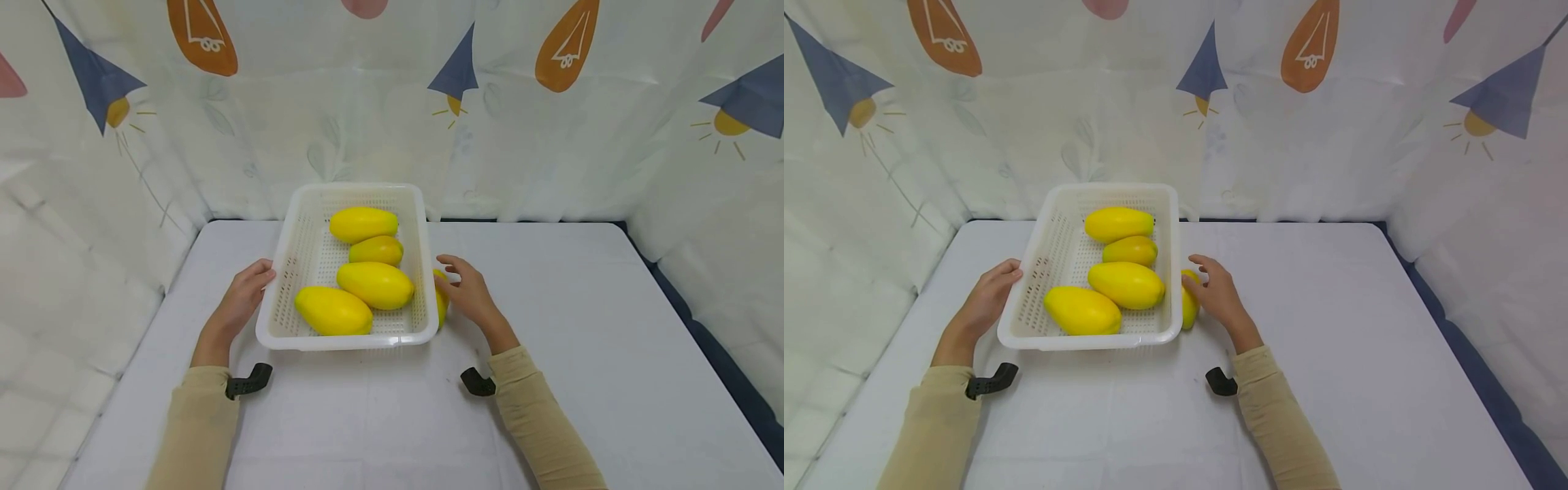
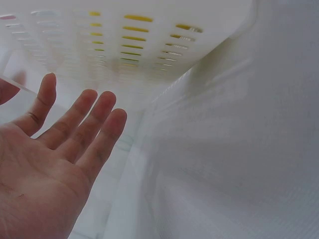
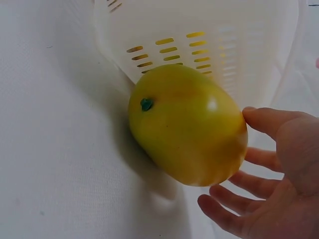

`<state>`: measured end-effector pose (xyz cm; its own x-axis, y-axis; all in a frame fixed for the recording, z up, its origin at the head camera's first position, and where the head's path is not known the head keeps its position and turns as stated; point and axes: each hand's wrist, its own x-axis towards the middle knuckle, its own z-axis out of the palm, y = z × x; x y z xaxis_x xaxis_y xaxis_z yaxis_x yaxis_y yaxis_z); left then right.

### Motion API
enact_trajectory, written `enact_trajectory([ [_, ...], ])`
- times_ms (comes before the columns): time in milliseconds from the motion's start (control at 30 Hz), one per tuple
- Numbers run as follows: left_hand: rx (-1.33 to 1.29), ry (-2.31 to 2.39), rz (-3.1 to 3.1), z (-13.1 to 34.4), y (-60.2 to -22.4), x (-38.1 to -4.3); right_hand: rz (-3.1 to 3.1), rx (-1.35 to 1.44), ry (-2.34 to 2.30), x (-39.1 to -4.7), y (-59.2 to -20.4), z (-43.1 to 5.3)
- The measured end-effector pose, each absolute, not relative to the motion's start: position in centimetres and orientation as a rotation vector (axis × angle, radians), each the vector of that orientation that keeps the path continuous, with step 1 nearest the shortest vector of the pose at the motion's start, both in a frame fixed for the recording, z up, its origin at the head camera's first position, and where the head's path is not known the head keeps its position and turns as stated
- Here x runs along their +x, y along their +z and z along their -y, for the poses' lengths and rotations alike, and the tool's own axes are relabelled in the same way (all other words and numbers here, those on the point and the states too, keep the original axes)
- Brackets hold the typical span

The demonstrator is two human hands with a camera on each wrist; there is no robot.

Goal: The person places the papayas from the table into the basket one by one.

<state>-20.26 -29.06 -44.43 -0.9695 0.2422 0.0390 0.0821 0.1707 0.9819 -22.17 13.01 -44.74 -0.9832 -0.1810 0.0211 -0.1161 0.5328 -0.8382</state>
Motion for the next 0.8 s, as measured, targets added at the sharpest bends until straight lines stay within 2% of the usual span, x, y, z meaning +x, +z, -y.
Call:
enact_trajectory([
  [800, 0.328, 1.895, -2.322, 29.09, -44.44, -20.23, -2.626, -0.186, -1.352, -21.53, -45.15, -12.58],
])
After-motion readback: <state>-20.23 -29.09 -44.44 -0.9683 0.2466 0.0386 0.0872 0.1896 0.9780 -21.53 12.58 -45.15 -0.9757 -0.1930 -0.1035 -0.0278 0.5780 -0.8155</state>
